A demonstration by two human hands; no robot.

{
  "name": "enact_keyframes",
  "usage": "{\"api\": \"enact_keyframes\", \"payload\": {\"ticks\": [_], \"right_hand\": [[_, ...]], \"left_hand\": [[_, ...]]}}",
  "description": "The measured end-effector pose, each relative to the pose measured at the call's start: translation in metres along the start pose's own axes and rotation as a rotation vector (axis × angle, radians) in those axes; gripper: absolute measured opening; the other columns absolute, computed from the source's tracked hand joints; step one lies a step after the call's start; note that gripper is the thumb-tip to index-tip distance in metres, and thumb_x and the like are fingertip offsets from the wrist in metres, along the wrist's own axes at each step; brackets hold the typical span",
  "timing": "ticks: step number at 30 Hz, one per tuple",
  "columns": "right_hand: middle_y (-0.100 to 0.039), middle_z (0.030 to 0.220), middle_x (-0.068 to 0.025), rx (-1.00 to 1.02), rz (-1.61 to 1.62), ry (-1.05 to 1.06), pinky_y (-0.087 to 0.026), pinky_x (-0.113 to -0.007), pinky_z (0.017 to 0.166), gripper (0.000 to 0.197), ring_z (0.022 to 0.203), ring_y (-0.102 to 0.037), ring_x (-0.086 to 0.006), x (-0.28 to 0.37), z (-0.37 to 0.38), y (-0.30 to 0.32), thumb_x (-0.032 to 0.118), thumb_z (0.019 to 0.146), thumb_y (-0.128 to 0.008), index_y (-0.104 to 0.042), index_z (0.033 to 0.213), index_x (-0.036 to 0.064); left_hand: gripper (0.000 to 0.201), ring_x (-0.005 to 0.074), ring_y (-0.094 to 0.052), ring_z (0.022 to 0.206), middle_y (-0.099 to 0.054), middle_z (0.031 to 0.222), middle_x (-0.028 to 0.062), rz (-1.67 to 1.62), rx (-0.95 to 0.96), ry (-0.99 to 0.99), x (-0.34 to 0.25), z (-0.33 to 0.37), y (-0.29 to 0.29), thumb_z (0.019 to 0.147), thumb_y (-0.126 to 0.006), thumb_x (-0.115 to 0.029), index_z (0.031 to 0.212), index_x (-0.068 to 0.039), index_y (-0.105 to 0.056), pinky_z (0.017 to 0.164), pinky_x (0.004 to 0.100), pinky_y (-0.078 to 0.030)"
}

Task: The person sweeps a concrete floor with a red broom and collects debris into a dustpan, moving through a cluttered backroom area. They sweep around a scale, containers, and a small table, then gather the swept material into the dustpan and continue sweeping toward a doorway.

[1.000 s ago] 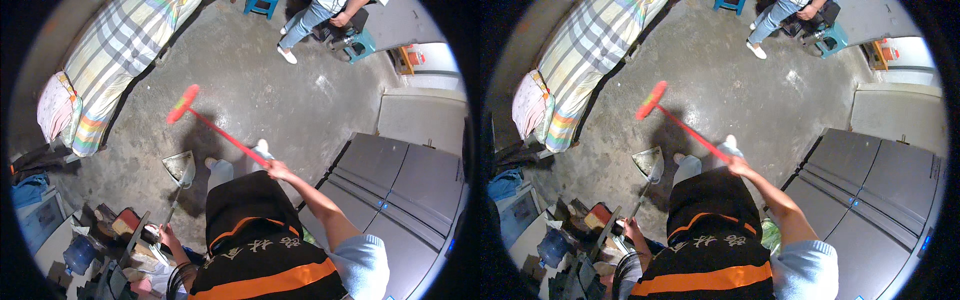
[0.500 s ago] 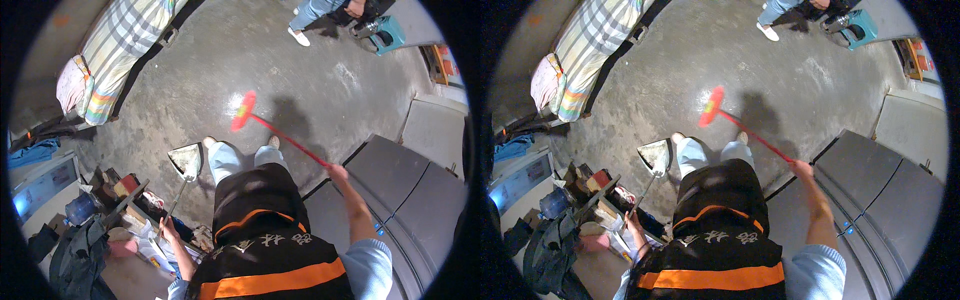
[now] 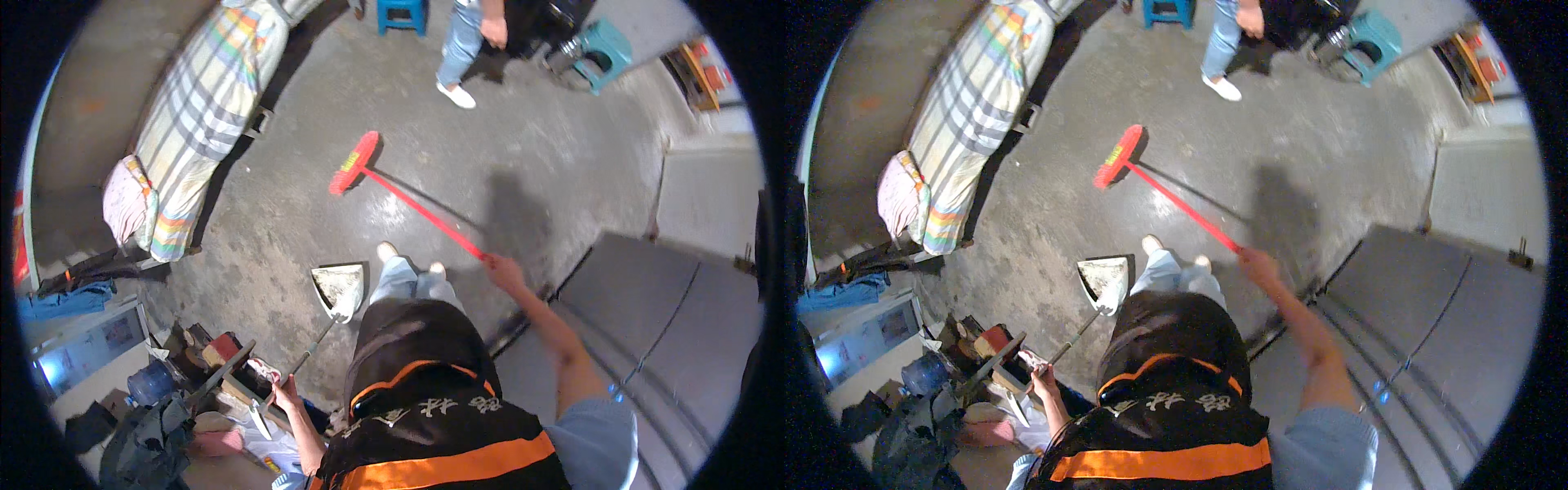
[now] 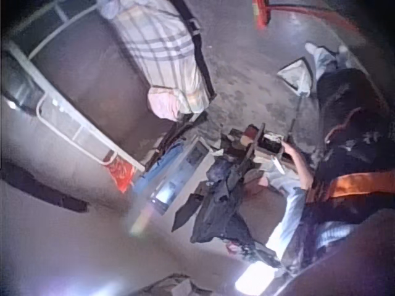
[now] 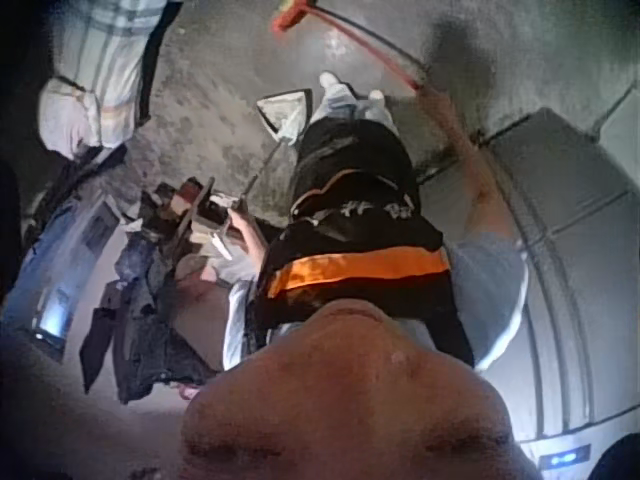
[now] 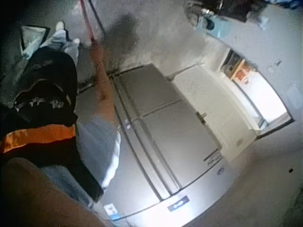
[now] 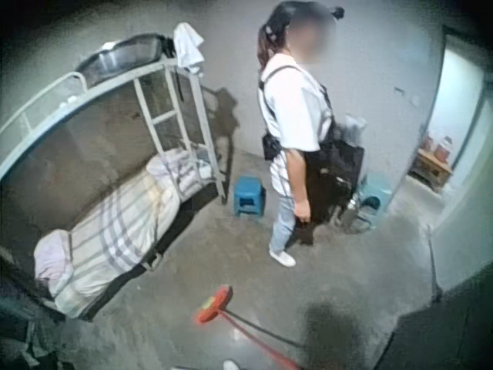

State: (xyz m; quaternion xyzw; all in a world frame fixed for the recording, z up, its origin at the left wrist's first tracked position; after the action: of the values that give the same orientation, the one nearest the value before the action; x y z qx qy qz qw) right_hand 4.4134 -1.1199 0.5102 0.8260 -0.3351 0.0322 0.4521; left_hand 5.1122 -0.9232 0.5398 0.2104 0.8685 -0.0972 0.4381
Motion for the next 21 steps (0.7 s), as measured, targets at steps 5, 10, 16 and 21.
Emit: {"api": "enact_keyframes", "payload": {"ticks": [5, 10, 16, 21], "right_hand": [[-0.058, 0.088, -0.0175, 0.044, 0.024, 0.063, -0.044, -0.043, 0.070, 0.031, 0.085, -0.055, -0.0335, 0.158, 0.173, -0.046, 0.036, 0.079, -0.045, -0.058, 0.089, 0.0095], [-0.060, 0.080, -0.0159, -0.067, 0.024, 0.110, -0.045, -0.042, 0.067, 0.028, 0.079, -0.057, -0.0335, 0.304, 0.313, -0.016, 0.031, 0.078, -0.047, -0.060, 0.085, 0.0072], [-0.058, 0.085, -0.0211, -0.029, 0.132, 0.185, -0.045, -0.043, 0.070, 0.029, 0.083, -0.055, -0.0371, 0.425, 0.465, -0.018, 0.030, 0.079, -0.049, -0.058, 0.081, 0.0020], [-0.059, 0.077, -0.0183, 0.052, 0.087, 0.303, -0.046, -0.041, 0.064, 0.028, 0.075, -0.058, -0.0322, 0.478, 0.571, -0.057, 0.028, 0.079, -0.045, -0.056, 0.080, 0.0017]], "left_hand": [[0.018, 0.0254, -0.055, 0.077, -0.054, 0.089, 0.0147, -0.015, -0.069, -0.058, 0.012, 0.035, -0.069, 0.077, -0.055, -0.016, 0.088, -0.002, -0.054, 0.069, 0.0378, -0.051], [0.024, 0.0280, -0.054, 0.083, -0.051, 0.097, 0.0180, -0.031, 0.007, -0.016, 0.024, 0.066, -0.159, 0.081, -0.051, -0.018, 0.097, -0.001, -0.051, 0.076, 0.0400, -0.048], [0.032, 0.0239, -0.056, 0.084, -0.053, 0.095, 0.0146, 0.236, 0.074, 0.025, -0.009, 0.072, -0.299, 0.081, -0.053, -0.020, 0.104, 0.001, -0.048, 0.076, 0.0310, -0.046], [0.034, 0.0251, -0.057, 0.087, -0.052, 0.102, 0.0157, 0.314, 0.085, 0.031, -0.027, 0.087, -0.391, 0.082, -0.052, -0.021, 0.106, 0.003, -0.047, 0.079, 0.0314, -0.046]]}}
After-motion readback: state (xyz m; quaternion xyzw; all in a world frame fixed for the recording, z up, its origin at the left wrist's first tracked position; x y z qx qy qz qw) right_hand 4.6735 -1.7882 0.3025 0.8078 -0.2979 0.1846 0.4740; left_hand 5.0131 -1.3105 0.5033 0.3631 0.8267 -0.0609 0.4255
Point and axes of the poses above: each hand's wrist, its own z-axis towards the middle knuckle, its own y-axis out of the back of the hand, x = y × z, the point moved 9 cm from there along z, towards the middle knuckle
